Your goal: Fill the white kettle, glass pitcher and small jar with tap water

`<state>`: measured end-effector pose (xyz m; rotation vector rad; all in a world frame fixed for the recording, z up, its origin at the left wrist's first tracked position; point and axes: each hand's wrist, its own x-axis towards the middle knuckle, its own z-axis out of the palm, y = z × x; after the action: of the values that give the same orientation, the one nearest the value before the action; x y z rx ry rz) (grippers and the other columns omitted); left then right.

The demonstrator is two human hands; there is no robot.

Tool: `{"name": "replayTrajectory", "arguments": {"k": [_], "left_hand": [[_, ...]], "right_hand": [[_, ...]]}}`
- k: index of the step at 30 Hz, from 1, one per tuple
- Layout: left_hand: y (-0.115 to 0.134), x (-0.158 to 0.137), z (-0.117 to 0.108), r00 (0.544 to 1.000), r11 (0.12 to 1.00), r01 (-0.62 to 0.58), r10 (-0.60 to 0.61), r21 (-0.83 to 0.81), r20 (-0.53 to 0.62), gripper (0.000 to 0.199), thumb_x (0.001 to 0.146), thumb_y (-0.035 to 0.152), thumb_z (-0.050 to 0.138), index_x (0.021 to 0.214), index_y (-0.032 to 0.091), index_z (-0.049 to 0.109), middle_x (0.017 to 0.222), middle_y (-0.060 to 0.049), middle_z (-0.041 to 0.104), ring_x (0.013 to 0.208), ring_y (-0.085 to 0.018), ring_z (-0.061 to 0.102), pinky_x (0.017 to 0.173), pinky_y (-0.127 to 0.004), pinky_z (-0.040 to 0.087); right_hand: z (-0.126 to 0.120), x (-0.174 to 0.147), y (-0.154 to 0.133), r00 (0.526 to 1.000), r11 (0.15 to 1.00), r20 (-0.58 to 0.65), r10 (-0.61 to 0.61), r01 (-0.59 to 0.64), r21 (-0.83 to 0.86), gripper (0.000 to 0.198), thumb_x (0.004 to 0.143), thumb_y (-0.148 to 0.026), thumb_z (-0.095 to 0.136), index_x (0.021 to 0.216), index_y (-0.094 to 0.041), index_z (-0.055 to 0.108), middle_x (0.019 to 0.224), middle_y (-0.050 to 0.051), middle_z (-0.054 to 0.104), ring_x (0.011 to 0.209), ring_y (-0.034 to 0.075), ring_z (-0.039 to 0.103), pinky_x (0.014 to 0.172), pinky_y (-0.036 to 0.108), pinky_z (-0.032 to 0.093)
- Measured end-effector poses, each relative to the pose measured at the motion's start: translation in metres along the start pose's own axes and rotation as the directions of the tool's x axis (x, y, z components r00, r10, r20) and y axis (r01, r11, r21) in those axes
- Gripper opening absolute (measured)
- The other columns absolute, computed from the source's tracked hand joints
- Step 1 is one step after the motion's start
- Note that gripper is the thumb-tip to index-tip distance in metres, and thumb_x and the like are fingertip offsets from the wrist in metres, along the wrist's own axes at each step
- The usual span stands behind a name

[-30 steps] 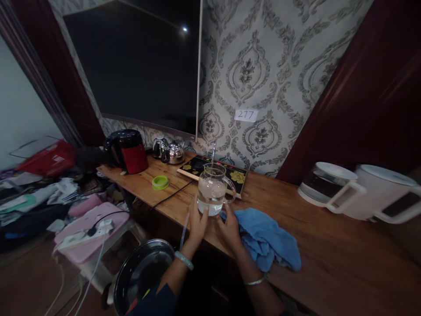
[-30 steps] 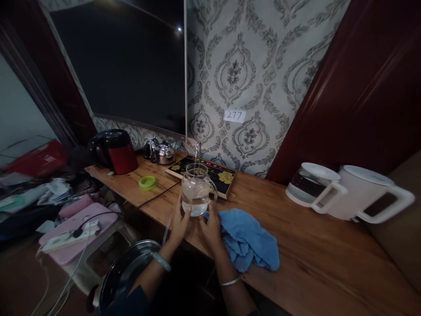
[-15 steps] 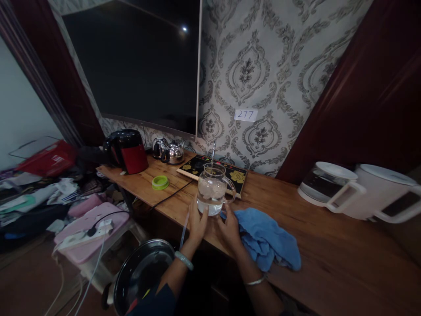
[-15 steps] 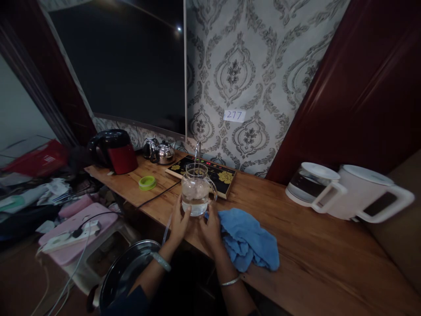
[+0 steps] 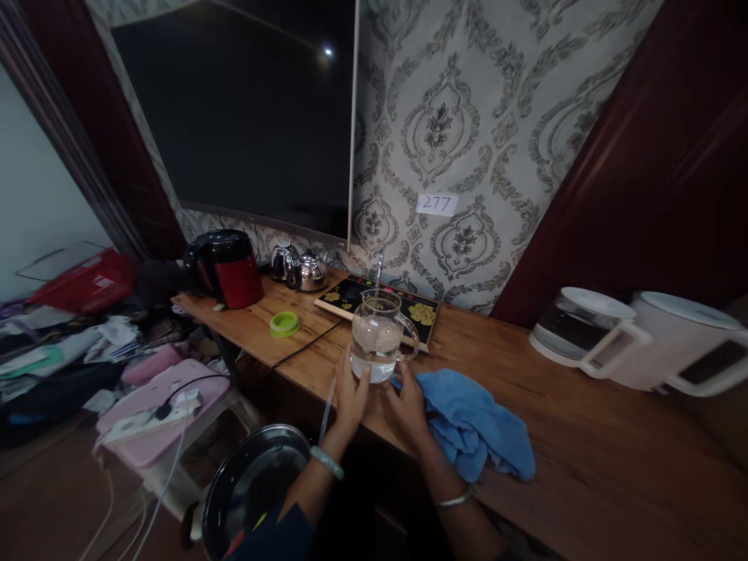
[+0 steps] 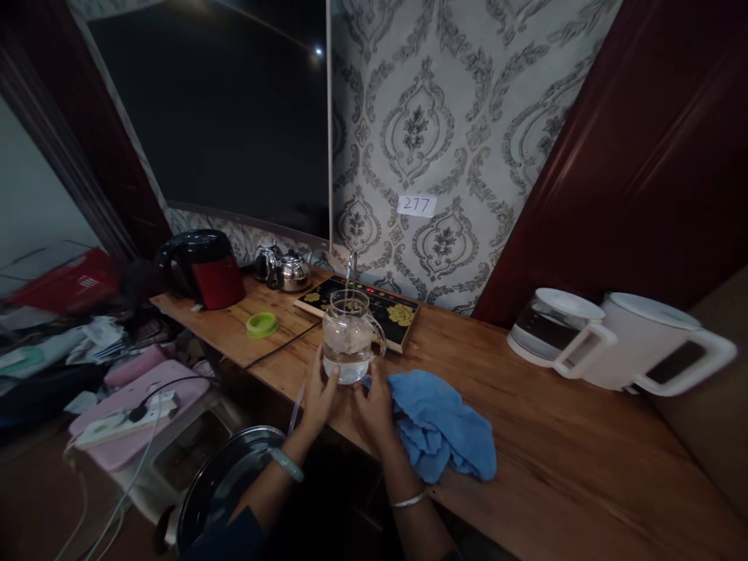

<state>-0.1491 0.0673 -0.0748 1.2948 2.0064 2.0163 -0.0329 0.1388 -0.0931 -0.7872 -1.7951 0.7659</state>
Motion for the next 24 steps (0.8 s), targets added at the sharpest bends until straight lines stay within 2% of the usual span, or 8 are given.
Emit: {"name": "replayTrajectory", "arguments": {"k": [18,24], "left_hand": [[-0.0021,-0.0003,0.0007,1.0,1.0,0.006,-0.006,0.002,0.0,0.067,0.096,0.052,0.051,0.152,0.017,0.041,0.155,-0.019,0.047,0.145,-0.032,0.044,0.12,-0.053,0.033],[-0.0031,0.0001,0.002,1.0,1.0,-0.01,0.01,-0.002,-0.016,0.066,0.096,0.052,0.051,0.151,0.018,0.042,0.155,-0.019,0.048,0.145,-0.032,0.044,0.121,-0.053,0.033]], "right_hand": [[-0.0007,0.001,0.0018,1.0,1.0,0.012,-0.017,0.017,0.008,0.047,0.086,-0.036,0.059,0.13,-0.02,0.062,0.127,0.013,0.071,0.115,0.029,0.069,0.097,0.047,0.057],[-0.0023,0.0012,-0.0024,1.0,1.0,0.015,-0.02,0.019,0.012,0.046,0.086,-0.036,0.058,0.127,-0.017,0.062,0.125,0.015,0.072,0.108,0.028,0.071,0.094,0.046,0.058]]}}
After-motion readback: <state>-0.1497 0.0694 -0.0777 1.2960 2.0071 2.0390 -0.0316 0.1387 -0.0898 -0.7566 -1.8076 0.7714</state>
